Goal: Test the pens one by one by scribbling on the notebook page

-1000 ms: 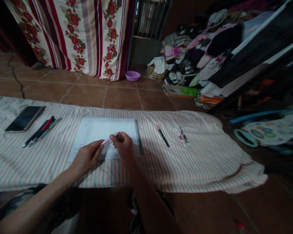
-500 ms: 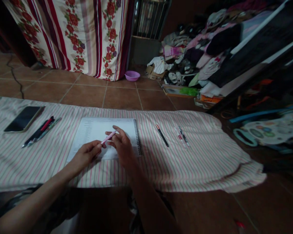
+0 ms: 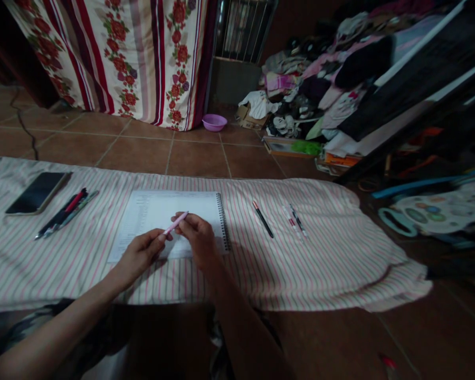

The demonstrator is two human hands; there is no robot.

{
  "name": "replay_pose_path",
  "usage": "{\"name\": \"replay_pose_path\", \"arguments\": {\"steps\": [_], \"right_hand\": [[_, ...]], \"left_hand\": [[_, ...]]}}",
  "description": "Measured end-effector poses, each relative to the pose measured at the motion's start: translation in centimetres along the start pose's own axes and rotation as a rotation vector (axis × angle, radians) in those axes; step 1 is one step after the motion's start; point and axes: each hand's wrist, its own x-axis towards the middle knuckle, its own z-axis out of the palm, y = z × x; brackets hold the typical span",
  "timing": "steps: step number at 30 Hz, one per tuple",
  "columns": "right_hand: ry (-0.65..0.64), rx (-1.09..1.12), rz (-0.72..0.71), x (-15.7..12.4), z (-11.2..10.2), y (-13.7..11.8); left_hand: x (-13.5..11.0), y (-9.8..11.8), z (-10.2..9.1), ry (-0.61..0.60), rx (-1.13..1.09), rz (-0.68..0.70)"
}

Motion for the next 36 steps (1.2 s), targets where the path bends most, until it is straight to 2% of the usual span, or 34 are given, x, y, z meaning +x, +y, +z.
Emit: {"name": "replay_pose_path", "arguments": {"steps": [2, 7, 13, 17, 19, 24, 26, 30, 36], "right_hand": [[-0.017, 0.060, 0.046, -0.2, 0.1, -0.1], [0.082, -0.124, 0.003, -0.1, 0.0, 0.5], [0.011, 0.036, 0.044, -0.2, 0.1, 0.2], [0.122, -0.187, 0.012, 0.0, 0.0, 0.3], [0.129, -0.195, -0.004, 0.0, -0.1, 0.3], [-0.028, 0.079, 0.052, -0.3, 0.0, -0.2], [-0.009, 0.058, 0.071, -0.4, 0.1, -0.2], [0.127, -0.176, 0.021, -0.1, 0.1, 0.6], [-0.013, -0.003, 0.058, -0.4, -0.2, -0.2]], "left_hand": [[-0.1, 0.1, 0.0, 0.006, 0.007, 0.011], [-0.2, 0.2, 0.0, 0.027, 0.159, 0.117], [0.1, -0.2, 0.2, 0.001, -0.012, 0.006], [-0.1, 0.1, 0.2, 0.045, 0.120, 0.095], [-0.3, 0.4, 0.4, 0.034, 0.082, 0.065], [-0.3, 0.9, 0.8, -0.034, -0.215, -0.121], [-0.2, 0.8, 0.7, -0.020, -0.189, -0.090], [-0.2, 0.6, 0.6, 0.028, -0.017, 0.017], [-0.2, 0.8, 0.8, -0.026, -0.228, -0.124]]}}
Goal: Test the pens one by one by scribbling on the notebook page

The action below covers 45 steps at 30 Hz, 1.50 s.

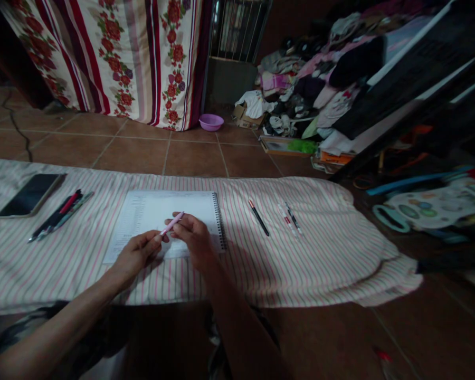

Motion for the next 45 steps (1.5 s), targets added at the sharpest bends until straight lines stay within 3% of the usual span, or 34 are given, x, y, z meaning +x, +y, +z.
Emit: {"name": "replay_pose_path", "arguments": {"steps": [7, 12, 14, 21, 25, 29, 33, 38, 41, 45], "right_hand": [[0.128, -0.101, -0.033, 0.3, 0.0, 0.6], [-0.002, 0.118, -0.012, 0.3, -0.1, 0.4], [-0.032, 0.170, 0.024, 0.1, 0.0, 0.1], [0.178, -0.198, -0.031, 0.7, -0.1, 1.2], [0.200, -0.135, -0.053, 0.9, -0.2, 1.5], [0.110, -0.049, -0.053, 0.5, -0.1, 0.7], [0.036, -0.019, 0.004, 0.3, 0.2, 0.4], [0.197, -0.240, -0.015, 0.6, 0.2, 1.1], [0.173, -0.172, -0.047, 0.7, 0.0, 1.2], [0.066, -0.038, -0.070, 0.6, -0.4, 0.9]], "left_hand": [[0.0, -0.6, -0.3, 0.022, 0.172, 0.098], [-0.2, -0.2, 0.0, -0.001, -0.050, -0.071], [-0.2, -0.2, -0.1, 0.007, -0.059, -0.063], [0.0, -0.7, -0.7, 0.095, 0.273, 0.166], [-0.2, -0.2, -0.1, 0.036, 0.056, 0.021], [-0.3, 0.3, 0.3, -0.017, -0.205, -0.091], [0.0, -0.2, 0.1, 0.015, -0.162, -0.066], [0.0, -0.9, 0.2, 0.073, -0.003, 0.032], [-0.2, -0.3, 0.4, 0.038, -0.151, -0.058], [-0.4, 0.8, 0.3, -0.095, -0.359, -0.165]]}}
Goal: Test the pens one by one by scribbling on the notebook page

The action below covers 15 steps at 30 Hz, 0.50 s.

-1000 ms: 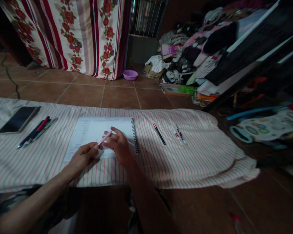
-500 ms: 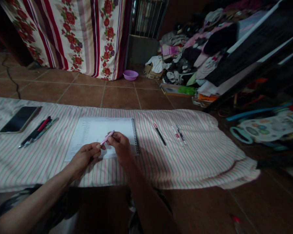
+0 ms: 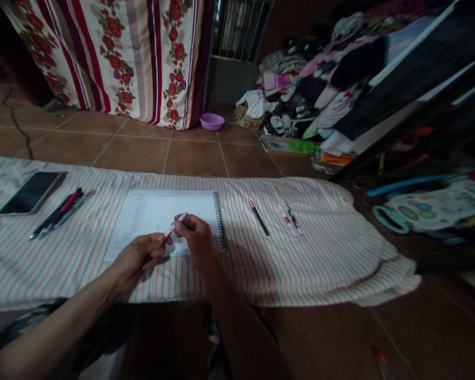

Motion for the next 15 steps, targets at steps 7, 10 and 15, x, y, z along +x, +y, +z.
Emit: {"name": "replay_pose_path", "arguments": {"steps": [7, 10, 15], "right_hand": [[-0.060, -0.037, 0.072, -0.7, 0.2, -0.9], [0.034, -0.167, 0.065, -0.5, 0.1, -0.5], [0.079, -0.067, 0.042, 0.1, -0.2, 0.0]], "left_hand": [[0.2, -0.6, -0.6, 0.085, 0.143, 0.092], [0.4, -1.2, -0.8, 0.145, 0.305, 0.159], [0.3, -0.9, -0.4, 0.097, 0.161, 0.077]]}}
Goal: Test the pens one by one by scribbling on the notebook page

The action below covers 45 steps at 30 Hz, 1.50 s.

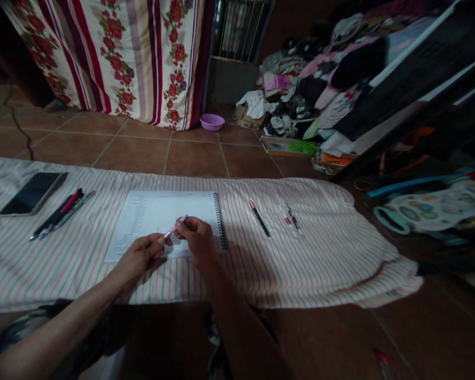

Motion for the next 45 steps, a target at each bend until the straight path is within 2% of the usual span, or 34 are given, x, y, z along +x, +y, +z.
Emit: {"name": "replay_pose_path", "arguments": {"steps": [3, 5, 8, 12, 15, 20, 22, 24, 29, 34, 40, 45], "right_hand": [[-0.115, 0.069, 0.016, -0.3, -0.1, -0.7], [-0.174, 0.083, 0.066, -0.6, 0.0, -1.3], [-0.119, 0.094, 0.089, -0.7, 0.1, -1.5], [-0.007, 0.064, 0.049, -0.4, 0.1, -0.7], [0.006, 0.085, 0.047, -0.3, -0.1, -0.4], [-0.108, 0.192, 0.045, -0.6, -0.2, -1.1], [-0.136, 0.223, 0.033, -0.7, -0.1, -1.1], [-0.132, 0.241, 0.023, -0.6, 0.1, -1.0], [-0.007, 0.188, 0.039, -0.5, 0.1, -0.5], [0.066, 0.121, 0.011, -0.4, -0.1, -0.6], [0.109, 0.113, -0.036, -0.5, 0.0, -0.7], [-0.010, 0.200, -0.075, -0.8, 0.0, -1.1]], "left_hand": [[-0.2, 0.4, 0.2, -0.070, -0.124, -0.049], [-0.2, 0.2, 0.2, -0.046, -0.127, -0.041], [-0.1, -0.4, 0.1, 0.022, -0.013, 0.012], [0.0, -1.1, 0.1, 0.056, 0.158, 0.097], [-0.2, -0.8, 0.3, 0.022, 0.013, 0.031], [-0.7, 0.5, 0.4, -0.123, -0.206, -0.089], [-0.8, 0.6, 0.3, -0.134, -0.218, -0.088], [-0.8, 0.5, 0.2, -0.089, -0.171, -0.046], [-0.5, -0.3, 0.2, 0.010, 0.024, 0.040], [-0.5, -0.6, 0.5, 0.012, -0.030, 0.002], [-0.9, 0.3, 0.6, -0.081, -0.178, -0.081], [-1.0, 0.9, 0.2, -0.194, -0.254, -0.143]]}}
